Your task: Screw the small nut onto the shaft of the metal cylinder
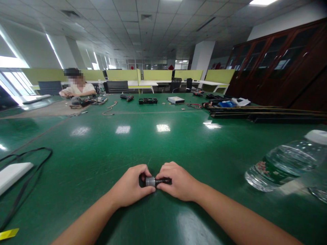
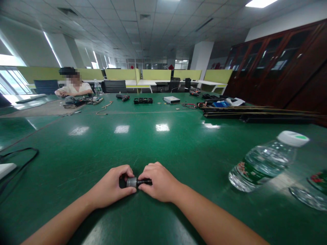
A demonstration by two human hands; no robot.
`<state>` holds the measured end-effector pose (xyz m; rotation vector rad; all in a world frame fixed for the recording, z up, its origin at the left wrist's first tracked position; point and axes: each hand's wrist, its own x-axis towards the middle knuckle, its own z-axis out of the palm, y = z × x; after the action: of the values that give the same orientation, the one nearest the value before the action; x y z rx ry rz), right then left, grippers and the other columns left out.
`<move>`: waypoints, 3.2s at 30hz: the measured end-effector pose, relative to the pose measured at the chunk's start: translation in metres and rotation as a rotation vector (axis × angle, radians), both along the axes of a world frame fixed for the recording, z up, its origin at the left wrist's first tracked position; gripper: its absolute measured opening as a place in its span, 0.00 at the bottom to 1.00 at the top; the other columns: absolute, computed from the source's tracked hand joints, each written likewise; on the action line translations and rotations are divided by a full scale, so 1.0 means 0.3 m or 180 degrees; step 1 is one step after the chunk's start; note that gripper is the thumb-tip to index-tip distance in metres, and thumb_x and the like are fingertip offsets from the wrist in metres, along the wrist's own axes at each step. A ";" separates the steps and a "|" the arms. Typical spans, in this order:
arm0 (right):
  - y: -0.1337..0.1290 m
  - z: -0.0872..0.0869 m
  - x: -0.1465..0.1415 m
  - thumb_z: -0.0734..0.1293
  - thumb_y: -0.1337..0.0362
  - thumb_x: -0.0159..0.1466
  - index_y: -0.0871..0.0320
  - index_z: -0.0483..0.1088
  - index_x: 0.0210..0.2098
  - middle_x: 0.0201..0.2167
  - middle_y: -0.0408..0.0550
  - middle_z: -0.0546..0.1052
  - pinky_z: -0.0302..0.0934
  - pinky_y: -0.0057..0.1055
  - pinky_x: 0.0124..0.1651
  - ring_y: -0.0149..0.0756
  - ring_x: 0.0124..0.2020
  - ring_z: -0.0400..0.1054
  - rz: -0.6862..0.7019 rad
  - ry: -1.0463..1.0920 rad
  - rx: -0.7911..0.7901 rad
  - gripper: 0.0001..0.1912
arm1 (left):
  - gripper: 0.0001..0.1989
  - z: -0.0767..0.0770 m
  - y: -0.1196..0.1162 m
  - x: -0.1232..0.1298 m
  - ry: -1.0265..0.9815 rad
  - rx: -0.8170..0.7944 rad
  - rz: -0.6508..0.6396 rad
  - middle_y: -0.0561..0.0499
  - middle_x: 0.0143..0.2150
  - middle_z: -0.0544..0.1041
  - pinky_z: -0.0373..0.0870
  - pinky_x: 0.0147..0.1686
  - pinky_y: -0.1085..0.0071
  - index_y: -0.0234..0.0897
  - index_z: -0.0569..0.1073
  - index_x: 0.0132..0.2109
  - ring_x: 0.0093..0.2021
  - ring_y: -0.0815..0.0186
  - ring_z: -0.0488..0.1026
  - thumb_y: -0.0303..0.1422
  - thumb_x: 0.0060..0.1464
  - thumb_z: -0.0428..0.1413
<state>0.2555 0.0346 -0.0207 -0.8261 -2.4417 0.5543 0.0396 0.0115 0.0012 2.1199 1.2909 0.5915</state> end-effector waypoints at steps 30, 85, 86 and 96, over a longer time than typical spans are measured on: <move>0.005 0.005 0.018 0.72 0.64 0.57 0.57 0.76 0.33 0.28 0.44 0.78 0.56 0.33 0.42 0.35 0.34 0.69 0.0012 0.0082 0.0059 0.04 | 0.11 0.003 -0.001 -0.001 0.0040 -0.0067 0.0026 0.53 0.34 0.73 0.64 0.35 0.71 0.37 0.70 0.36 0.35 0.64 0.70 0.30 0.45 0.64; -0.005 0.004 0.019 0.72 0.69 0.57 0.57 0.76 0.36 0.30 0.44 0.76 0.61 0.28 0.38 0.33 0.34 0.68 -0.0110 0.0059 -0.0248 0.07 | 0.12 0.015 -0.008 -0.007 0.0064 -0.0096 -0.0118 0.53 0.33 0.73 0.64 0.34 0.71 0.37 0.72 0.38 0.35 0.64 0.71 0.36 0.47 0.64; -0.005 0.006 0.021 0.72 0.69 0.57 0.57 0.76 0.36 0.29 0.44 0.76 0.61 0.28 0.38 0.33 0.33 0.68 -0.0094 0.0049 -0.0250 0.06 | 0.11 0.017 -0.007 -0.007 0.0060 -0.0086 -0.0134 0.53 0.33 0.73 0.64 0.35 0.71 0.37 0.72 0.38 0.35 0.64 0.71 0.37 0.50 0.63; -0.008 0.027 0.027 0.70 0.67 0.60 0.57 0.76 0.38 0.30 0.45 0.76 0.60 0.32 0.41 0.35 0.35 0.67 -0.0010 -0.0114 -0.0089 0.06 | 0.10 0.006 0.003 -0.004 0.0082 -0.0033 -0.0190 0.52 0.35 0.74 0.66 0.36 0.70 0.38 0.74 0.40 0.36 0.63 0.71 0.35 0.50 0.62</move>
<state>0.2635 0.0322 -0.0126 -0.8578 -2.4699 0.5783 0.0384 0.0125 0.0029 2.1562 1.2373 0.5328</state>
